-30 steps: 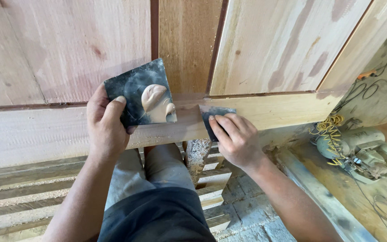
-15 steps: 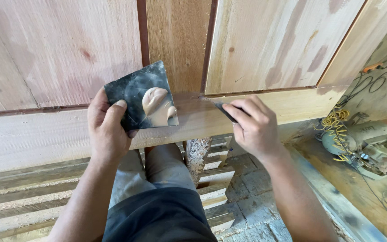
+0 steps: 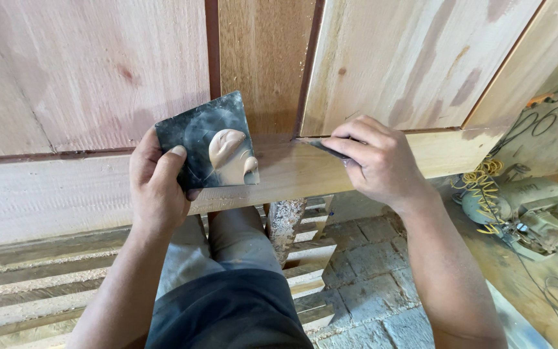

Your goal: The person holds a putty knife with wood filler in one hand and presses filler into the seams of a wooden door panel, then scrapes and smooths the filled joints with the blade, working along the frame rails and panel edges of the door.

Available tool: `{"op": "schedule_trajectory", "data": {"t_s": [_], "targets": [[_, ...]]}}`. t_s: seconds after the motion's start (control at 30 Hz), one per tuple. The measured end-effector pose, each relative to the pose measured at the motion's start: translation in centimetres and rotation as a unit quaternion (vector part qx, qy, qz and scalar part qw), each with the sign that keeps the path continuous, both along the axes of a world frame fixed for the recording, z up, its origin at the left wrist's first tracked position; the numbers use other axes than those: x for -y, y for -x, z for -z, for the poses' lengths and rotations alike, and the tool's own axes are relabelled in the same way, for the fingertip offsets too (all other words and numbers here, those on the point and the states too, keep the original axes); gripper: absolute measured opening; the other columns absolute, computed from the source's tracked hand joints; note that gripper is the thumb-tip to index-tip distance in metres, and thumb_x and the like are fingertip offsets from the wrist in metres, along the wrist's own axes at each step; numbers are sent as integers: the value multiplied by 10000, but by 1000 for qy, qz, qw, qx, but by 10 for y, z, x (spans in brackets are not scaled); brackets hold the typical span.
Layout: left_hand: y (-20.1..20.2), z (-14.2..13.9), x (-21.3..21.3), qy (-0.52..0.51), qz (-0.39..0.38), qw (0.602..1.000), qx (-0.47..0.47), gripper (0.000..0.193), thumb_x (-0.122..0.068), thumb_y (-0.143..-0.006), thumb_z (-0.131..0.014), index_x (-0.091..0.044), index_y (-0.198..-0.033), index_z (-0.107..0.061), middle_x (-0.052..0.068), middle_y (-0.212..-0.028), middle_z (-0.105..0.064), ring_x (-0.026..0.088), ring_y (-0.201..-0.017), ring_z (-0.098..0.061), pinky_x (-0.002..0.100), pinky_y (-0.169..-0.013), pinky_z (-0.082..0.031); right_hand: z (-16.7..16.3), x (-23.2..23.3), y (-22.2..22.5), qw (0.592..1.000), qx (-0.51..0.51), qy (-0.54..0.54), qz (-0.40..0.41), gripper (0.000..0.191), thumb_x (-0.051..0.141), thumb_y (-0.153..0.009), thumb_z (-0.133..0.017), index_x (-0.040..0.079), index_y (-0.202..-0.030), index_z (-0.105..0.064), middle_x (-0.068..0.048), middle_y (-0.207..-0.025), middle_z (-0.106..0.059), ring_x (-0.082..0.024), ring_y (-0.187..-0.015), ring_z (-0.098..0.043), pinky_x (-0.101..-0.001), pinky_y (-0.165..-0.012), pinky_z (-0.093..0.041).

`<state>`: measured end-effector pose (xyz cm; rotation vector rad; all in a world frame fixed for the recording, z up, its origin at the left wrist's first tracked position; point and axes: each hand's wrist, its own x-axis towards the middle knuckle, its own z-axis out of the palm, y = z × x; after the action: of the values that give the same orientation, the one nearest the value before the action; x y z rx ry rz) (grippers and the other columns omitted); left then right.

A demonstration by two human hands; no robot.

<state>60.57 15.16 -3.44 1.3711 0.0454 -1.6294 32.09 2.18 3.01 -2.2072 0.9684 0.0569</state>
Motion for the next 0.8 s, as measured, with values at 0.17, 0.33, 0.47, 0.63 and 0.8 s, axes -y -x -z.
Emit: {"op": "schedule_trajectory", "data": {"t_s": [0.17, 0.33, 0.47, 0.63, 0.8], "targets": [[3, 1, 0, 1, 9, 1000, -9, 251, -17, -967, -432, 11, -1170, -575, 63, -873, -626, 79, -529, -503, 237, -400, -392, 8, -4, 0, 1000, 10, 18, -12, 288, -115, -731, -726, 15, -983, -775, -74, -950, -712, -238, -915, -693, -365, -742, -586], [3, 1, 0, 0, 18, 1000, -3, 234, -19, -975, -432, 11, -1159, -573, 68, -855, -620, 73, -507, -480, 232, -390, -372, 15, -4, 3, 1000, 15, 9, -14, 282, -114, -728, -733, 22, -972, -775, -70, -955, -717, -225, -905, -694, -356, -747, -588], [4, 1, 0, -2, 9, 1000, -8, 236, -20, -973, -432, 6, -1161, -572, 64, -855, -618, 71, -507, -482, 231, -392, -375, 16, -3, 2, 1000, 10, 5, -24, 269, -96, -727, -751, 30, -963, -782, -65, -950, -718, -220, -884, -694, -353, -721, -581], [5, 2, 1, 0, 16, 1000, -9, 231, -15, -969, -430, 8, -1151, -570, 69, -864, -623, 75, -525, -498, 234, -403, -387, 17, -2, -1, 999, 8, 12, -42, 260, -102, -726, -744, 30, -948, -778, -58, -937, -709, -218, -880, -692, -349, -716, -589], [5, 2, 2, -7, 16, 1000, -6, 224, -10, -968, -432, 10, -1145, -568, 68, -850, -626, 76, -512, -493, 235, -395, -383, 18, -1, 0, 998, -3, 15, -62, 271, -108, -709, -735, 38, -932, -779, -46, -926, -712, -213, -877, -692, -343, -700, -591]]}}
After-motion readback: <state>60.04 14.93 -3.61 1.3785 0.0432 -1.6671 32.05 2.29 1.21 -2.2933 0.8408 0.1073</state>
